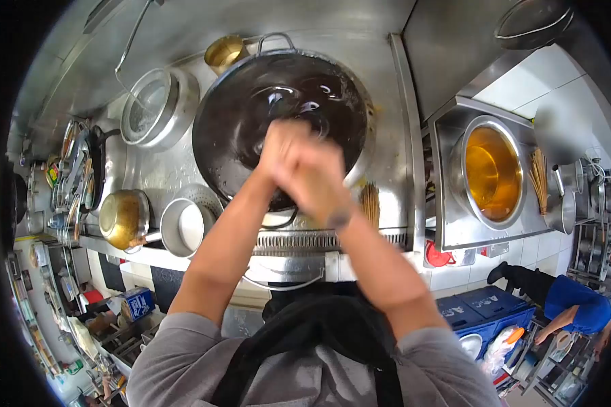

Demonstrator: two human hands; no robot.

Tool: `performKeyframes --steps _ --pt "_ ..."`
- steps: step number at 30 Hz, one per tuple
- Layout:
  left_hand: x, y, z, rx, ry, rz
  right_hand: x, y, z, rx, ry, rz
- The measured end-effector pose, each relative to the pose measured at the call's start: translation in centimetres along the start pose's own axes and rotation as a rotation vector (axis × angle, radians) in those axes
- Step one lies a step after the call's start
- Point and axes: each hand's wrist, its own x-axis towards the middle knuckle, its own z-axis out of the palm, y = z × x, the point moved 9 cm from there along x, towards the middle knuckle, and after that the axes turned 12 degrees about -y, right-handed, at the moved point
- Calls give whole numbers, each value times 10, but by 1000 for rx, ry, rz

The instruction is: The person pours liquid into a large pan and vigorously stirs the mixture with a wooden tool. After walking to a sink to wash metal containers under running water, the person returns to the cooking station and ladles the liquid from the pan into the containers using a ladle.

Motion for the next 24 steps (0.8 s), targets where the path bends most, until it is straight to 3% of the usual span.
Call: performKeyframes --steps 2,3,4,7,8,9,10,11,13,14,17,19,21,22,23,24 --pt "-33 23 -1 91 27 77 -38 11 9 95 19 -99" --pt "-28 37 -4 -227 46 -14 -59 18 -3 221 37 -70" --pt "-14 48 2 -216 73 -53 -62 14 -27 277 39 -72" --pt "38 39 2 -310 208 -79 -14 0 -60 399 128 24" --pt "38 36 -8 -372 203 -1 0 0 -57 261 187 -40" --pt "30 32 -26 -438 203 68 -4 17 -33 306 191 60" --pt "9 25 -16 -140 74 31 -1 -7 -9 -40 -12 87" --pt "-14 18 -6 160 -38 31 -14 -7 10 -12 -20 -34" --pt "-28 41 -5 -167 42 42 -43 -7 3 190 -10 -174" --pt "-18 44 7 -257 82 -63 -51 -1 -19 264 25 -111" --pt "32 45 17 -341 196 -89 -32 2 -67 397 84 -20" --pt "28 36 4 -237 250 -50 -18 18 -47 301 121 71" --pt "4 6 18 164 -353 -313 -23 12 -7 103 -43 64" --pt "-22 25 16 191 9 154 -44 19 -4 129 -8 2" --pt "-21 41 0 -116 75 71 -61 25 -4 153 25 -51" --pt "-11 47 11 -154 76 -6 -72 28 -29 233 110 32"
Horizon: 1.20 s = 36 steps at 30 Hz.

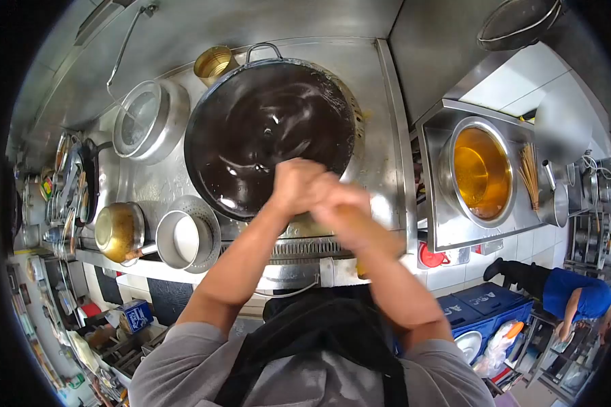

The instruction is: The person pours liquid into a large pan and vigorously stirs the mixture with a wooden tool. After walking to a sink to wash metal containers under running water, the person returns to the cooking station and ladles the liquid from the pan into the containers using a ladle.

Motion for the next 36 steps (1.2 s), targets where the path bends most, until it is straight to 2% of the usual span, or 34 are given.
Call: performKeyframes --steps 1,2,4,5,6,7,8,10,11,13,15,16,17,18,19,20,21,23,24,26,27,28,29,30,32,33,35,36 --pt "13 3 13 -29 18 -78 11 -14 -19 123 1 -95" --pt "30 9 16 -93 59 -89 23 -27 -32 154 -14 -32" --pt "57 -4 12 -148 103 16 40 -28 -32 194 -23 33" --pt "45 -20 8 -243 51 4 44 -8 -20 59 -12 179" --pt "34 -31 -3 -336 2 -12 49 -15 5 -86 -85 109" --pt "14 -45 5 334 -200 -100 53 -22 30 -227 -144 30" --pt "-1 -30 -7 282 -134 -8 38 -14 37 -185 -138 -9" --pt "-7 -5 -11 89 -25 25 19 -8 24 -27 -101 -110" --pt "3 0 -2 -42 25 -40 14 -15 0 96 -78 -177" --pt "31 7 7 -122 97 -94 30 -36 -22 81 -192 -122" --pt "43 -11 5 -179 121 81 44 -12 -15 110 108 162" --pt "34 -6 -12 -140 72 75 64 -12 3 -29 -30 6" --pt "26 0 -30 -100 22 71 73 -17 32 -168 -179 -19" --pt "17 6 -49 -60 -27 69 66 -24 44 -280 -222 -59" --pt "7 1 -32 72 -51 63 52 -28 54 -407 -256 -103" --pt "-5 -6 -14 204 -71 60 35 -23 38 -270 -81 -113" --pt "-1 -6 -13 -162 33 -28 32 -29 23 -282 -83 -108" --pt "26 5 7 -147 78 -114 30 -37 -15 99 -111 -113" --pt "39 6 4 -189 90 -37 35 -31 -13 97 -109 -115" --pt "40 -21 8 97 2 32 47 3 -7 20 7 62" --pt "26 -24 -8 219 -75 45 48 -7 19 -148 -44 279" --pt "1 -37 -13 141 4 86 39 -4 39 -153 -126 115" --pt "-13 -22 -17 227 -67 130 31 -3 49 -168 -202 -58" --pt "-16 -12 -19 95 -43 51 26 -8 43 -177 -191 -58" --pt "-7 -6 1 -55 -45 -87 13 -27 12 64 -103 -147" --pt "9 2 6 -35 -31 -100 16 -28 -2 93 -137 -87" --pt "30 -3 -1 -188 91 -33 26 -19 -6 72 -59 78" --pt "32 -13 -2 -228 53 -19 29 -13 -2 83 -40 127"
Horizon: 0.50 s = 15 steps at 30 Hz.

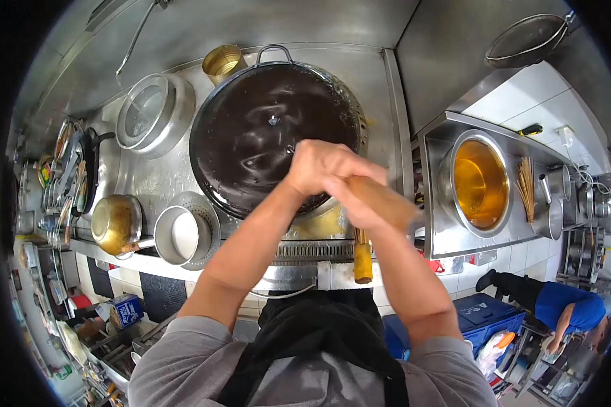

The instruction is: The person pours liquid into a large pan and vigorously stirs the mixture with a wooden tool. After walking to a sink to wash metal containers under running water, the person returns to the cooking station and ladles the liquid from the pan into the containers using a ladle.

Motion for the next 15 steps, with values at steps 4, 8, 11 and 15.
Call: performKeyframes --steps 4,8,11,15 --pt "-55 9 -11 201 -128 101 -22 -8 53 -282 -113 132" --pt "-73 32 3 234 -292 -65 -99 18 35 281 -84 497" --pt "-97 50 10 367 -433 -120 -153 52 41 1048 231 938" --pt "-147 76 -37 158 -417 -119 -136 47 33 793 -99 936"
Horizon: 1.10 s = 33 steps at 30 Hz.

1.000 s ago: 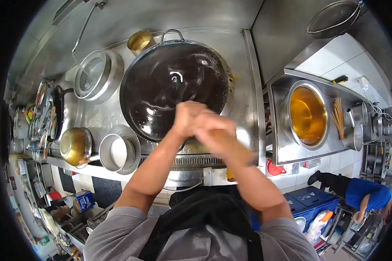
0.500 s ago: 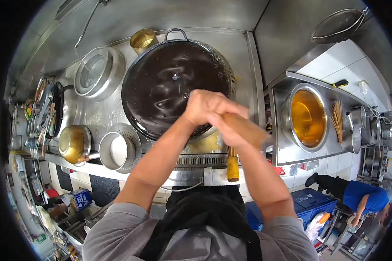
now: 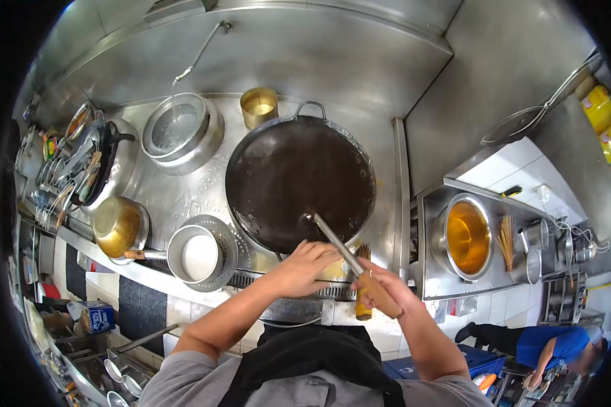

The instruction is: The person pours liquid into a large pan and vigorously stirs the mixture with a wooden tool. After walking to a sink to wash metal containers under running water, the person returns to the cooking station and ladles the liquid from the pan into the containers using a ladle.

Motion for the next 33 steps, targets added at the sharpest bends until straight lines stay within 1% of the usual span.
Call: performKeyframes --steps 2,3,5,6,7,8,9,10,11,13,14,16,18,19,21,22,23,25,26,28,29,33 --pt "-43 -13 8 -133 -60 -50 -2 -20 39 -24 126 39" --pt "-65 -19 11 -174 -91 -81 1 -21 46 -47 125 23" --pt "-111 -21 6 -180 -20 -103 -1 3 27 -166 321 261" --pt "-133 -24 6 -265 -6 -144 7 18 28 -184 235 313" --pt "-150 -24 1 -350 10 -186 12 26 37 -194 195 293" --pt "-165 -17 -6 -334 26 -179 18 30 46 -202 155 276" --pt "-182 -10 -24 -323 136 -220 20 24 57 -238 204 240" --pt "-200 -5 -42 -315 240 -262 20 19 63 -246 199 231" --pt "-211 0 -51 -307 242 -259 18 10 65 -321 193 227" --pt "-244 0 -82 -261 438 -345 9 -5 77 -403 205 207" --pt "-257 2 -89 -262 439 -346 1 -10 86 -403 205 208" --pt "-297 -8 -106 -201 579 -514 -13 -31 102 -425 244 150" --pt "-334 -18 -106 -188 675 -574 -25 -50 116 -436 250 132" --pt "-344 -14 -109 -165 685 -598 -30 -62 122 -464 234 90" --pt "-360 -13 -106 -154 683 -658 -41 -83 134 -487 220 42" --pt "-365 -13 -101 -155 680 -698 -47 -98 144 -549 209 -1" --pt "-363 -9 -98 -149 678 -694 -53 -114 152 -611 196 -47" --pt "-358 -5 -89 -162 647 -758 -65 -146 160 -737 192 -92" --pt "-350 -2 -84 -179 647 -751 -72 -162 167 -815 187 -119" --pt "-329 9 -73 -179 645 -749 -87 -192 181 -832 189 -202" --pt "-315 14 -67 -167 636 -711 -93 -206 187 -870 172 -234" --pt "-269 37 -33 -189 570 -708 -120 -251 204 -965 93 -309"
